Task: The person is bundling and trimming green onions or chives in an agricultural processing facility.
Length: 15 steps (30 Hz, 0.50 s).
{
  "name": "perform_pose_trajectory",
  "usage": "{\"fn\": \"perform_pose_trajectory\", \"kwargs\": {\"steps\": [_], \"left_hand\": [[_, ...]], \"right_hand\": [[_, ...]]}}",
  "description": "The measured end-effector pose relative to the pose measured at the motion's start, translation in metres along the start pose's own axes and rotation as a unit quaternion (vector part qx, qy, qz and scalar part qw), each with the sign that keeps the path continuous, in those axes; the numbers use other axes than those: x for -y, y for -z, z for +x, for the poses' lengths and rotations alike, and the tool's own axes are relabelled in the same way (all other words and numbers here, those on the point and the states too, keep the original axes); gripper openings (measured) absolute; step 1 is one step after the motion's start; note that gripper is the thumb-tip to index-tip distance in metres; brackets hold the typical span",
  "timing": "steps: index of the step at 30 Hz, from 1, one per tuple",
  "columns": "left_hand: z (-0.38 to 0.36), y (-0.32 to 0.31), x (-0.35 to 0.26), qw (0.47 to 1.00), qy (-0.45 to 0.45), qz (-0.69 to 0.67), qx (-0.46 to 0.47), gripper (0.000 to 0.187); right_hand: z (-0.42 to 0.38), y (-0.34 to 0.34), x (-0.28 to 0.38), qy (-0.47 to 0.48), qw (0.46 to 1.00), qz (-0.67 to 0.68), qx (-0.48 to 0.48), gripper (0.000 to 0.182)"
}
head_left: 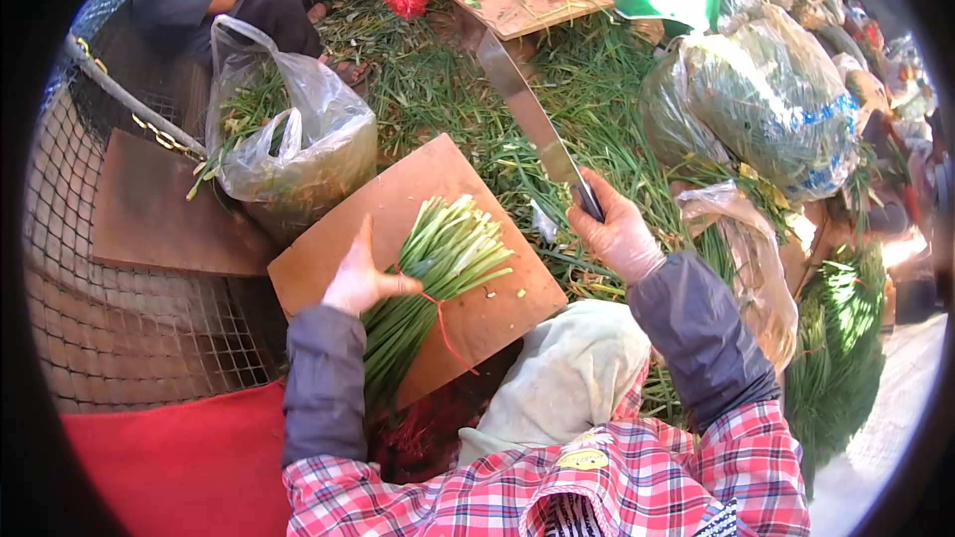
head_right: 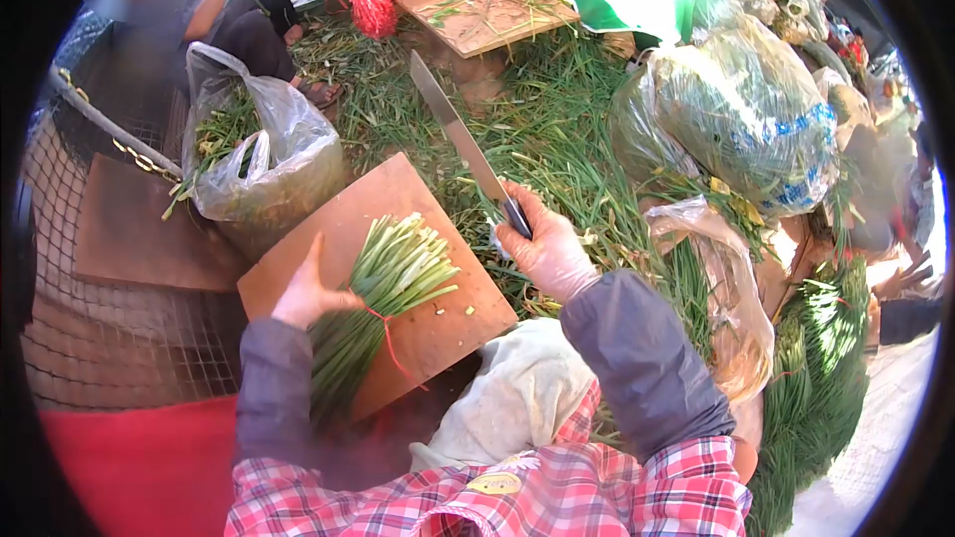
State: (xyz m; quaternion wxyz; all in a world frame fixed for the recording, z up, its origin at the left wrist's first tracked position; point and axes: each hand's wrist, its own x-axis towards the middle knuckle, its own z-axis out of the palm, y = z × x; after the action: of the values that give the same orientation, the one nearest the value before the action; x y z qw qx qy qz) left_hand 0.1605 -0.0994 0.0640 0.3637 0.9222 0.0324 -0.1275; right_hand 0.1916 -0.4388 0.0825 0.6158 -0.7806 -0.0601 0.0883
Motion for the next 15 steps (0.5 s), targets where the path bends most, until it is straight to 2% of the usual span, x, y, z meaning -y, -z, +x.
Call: {"fn": "perform_pose_trajectory", "kwargs": {"steps": [2, 5, 6, 7, 8, 10, 12, 14, 15], "left_hand": [[0.037, -0.010, 0.007, 0.997, 0.059, -0.041, 0.025, 0.126], [0.044, -0.038, -0.025, 0.972, 0.068, -0.197, 0.104, 0.127], [0.045, -0.054, -0.024, 0.989, -0.006, -0.083, 0.123, 0.130], [0.032, -0.065, -0.042, 0.995, -0.016, 0.063, 0.081, 0.132], [0.016, -0.077, -0.060, 0.977, -0.026, 0.209, 0.039, 0.134], [-0.009, -0.105, -0.092, 0.921, -0.011, 0.388, 0.030, 0.138], [-0.010, -0.125, -0.081, 0.892, -0.048, 0.448, -0.012, 0.136], [-0.003, -0.130, -0.078, 0.874, -0.066, 0.481, -0.038, 0.135], [0.004, -0.128, -0.085, 0.876, -0.049, 0.479, -0.039, 0.127]], "right_hand": [[-0.025, -0.001, 0.021, -0.114, 0.989, 0.094, 0.012, 0.049], [-0.054, -0.002, 0.006, -0.117, 0.978, 0.168, 0.031, 0.052], [-0.061, -0.004, 0.003, -0.118, 0.976, 0.180, 0.028, 0.053], [-0.067, -0.002, 0.004, -0.148, 0.967, 0.202, 0.036, 0.054], [-0.070, -0.002, 0.004, -0.178, 0.965, 0.189, 0.040, 0.053], [-0.062, -0.010, -0.014, -0.060, 0.998, -0.005, 0.003, 0.050], [-0.054, -0.014, -0.009, -0.097, 0.995, 0.031, 0.019, 0.046], [-0.046, -0.021, -0.013, -0.037, 0.998, -0.052, 0.002, 0.044], [-0.042, -0.023, -0.013, -0.021, 0.996, -0.085, 0.008, 0.043]]}}
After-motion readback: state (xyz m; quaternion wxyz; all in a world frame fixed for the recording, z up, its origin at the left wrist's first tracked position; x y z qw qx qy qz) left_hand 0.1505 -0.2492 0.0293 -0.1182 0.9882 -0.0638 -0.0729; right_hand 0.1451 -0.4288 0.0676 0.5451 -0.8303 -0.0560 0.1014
